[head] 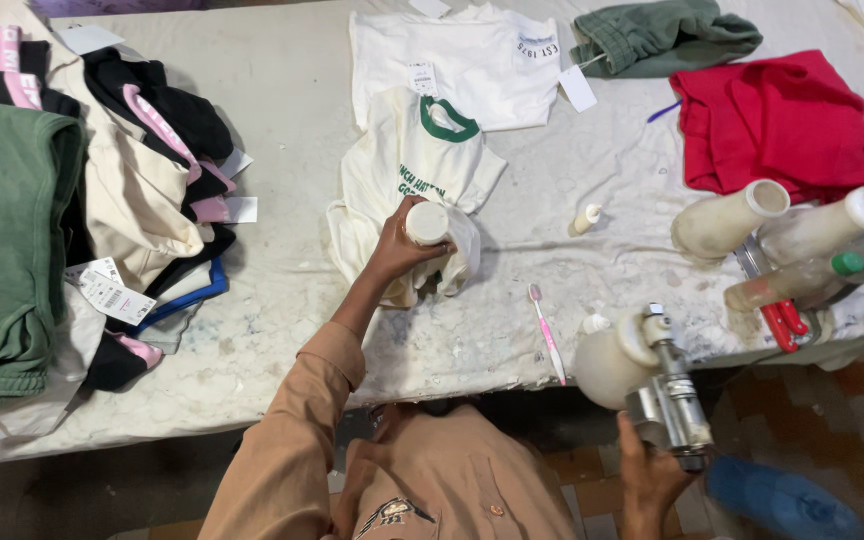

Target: The person smooths a white t-shirt flat on the work table, presses a small cup against the fabric, then folds the t-shirt. They then straighten and fold a pair of green sweatpants and place it on a pile of folded garments.

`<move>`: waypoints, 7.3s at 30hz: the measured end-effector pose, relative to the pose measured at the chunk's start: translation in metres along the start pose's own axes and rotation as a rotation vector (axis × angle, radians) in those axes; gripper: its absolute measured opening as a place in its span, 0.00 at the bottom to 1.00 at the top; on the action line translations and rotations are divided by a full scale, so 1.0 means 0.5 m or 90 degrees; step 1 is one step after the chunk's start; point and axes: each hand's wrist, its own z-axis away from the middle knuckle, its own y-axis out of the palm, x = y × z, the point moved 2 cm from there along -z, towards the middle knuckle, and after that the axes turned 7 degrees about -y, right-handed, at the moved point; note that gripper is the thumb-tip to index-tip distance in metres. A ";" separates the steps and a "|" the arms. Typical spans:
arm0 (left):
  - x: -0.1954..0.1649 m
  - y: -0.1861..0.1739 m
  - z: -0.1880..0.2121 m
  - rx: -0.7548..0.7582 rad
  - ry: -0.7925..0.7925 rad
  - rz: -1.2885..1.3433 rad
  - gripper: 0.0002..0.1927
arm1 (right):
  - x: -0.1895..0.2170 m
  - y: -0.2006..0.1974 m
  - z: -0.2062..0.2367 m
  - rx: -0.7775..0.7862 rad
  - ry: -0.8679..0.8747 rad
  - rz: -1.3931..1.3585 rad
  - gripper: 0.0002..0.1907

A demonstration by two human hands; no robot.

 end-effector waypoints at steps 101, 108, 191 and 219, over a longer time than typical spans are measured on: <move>0.156 -0.129 -0.007 -0.216 -0.290 0.072 0.12 | 0.431 0.552 -0.165 0.209 -0.274 -0.040 0.31; 0.065 -0.141 0.033 -0.013 -0.230 0.213 0.14 | 0.384 0.396 -0.186 0.111 -0.326 0.073 0.33; -0.106 0.033 0.098 0.487 0.028 -0.398 0.21 | 0.296 0.380 -0.033 0.276 -0.500 0.242 0.06; -0.144 -0.005 0.119 0.156 0.189 -0.066 0.21 | 0.301 0.447 -0.038 0.363 -0.397 -0.048 0.27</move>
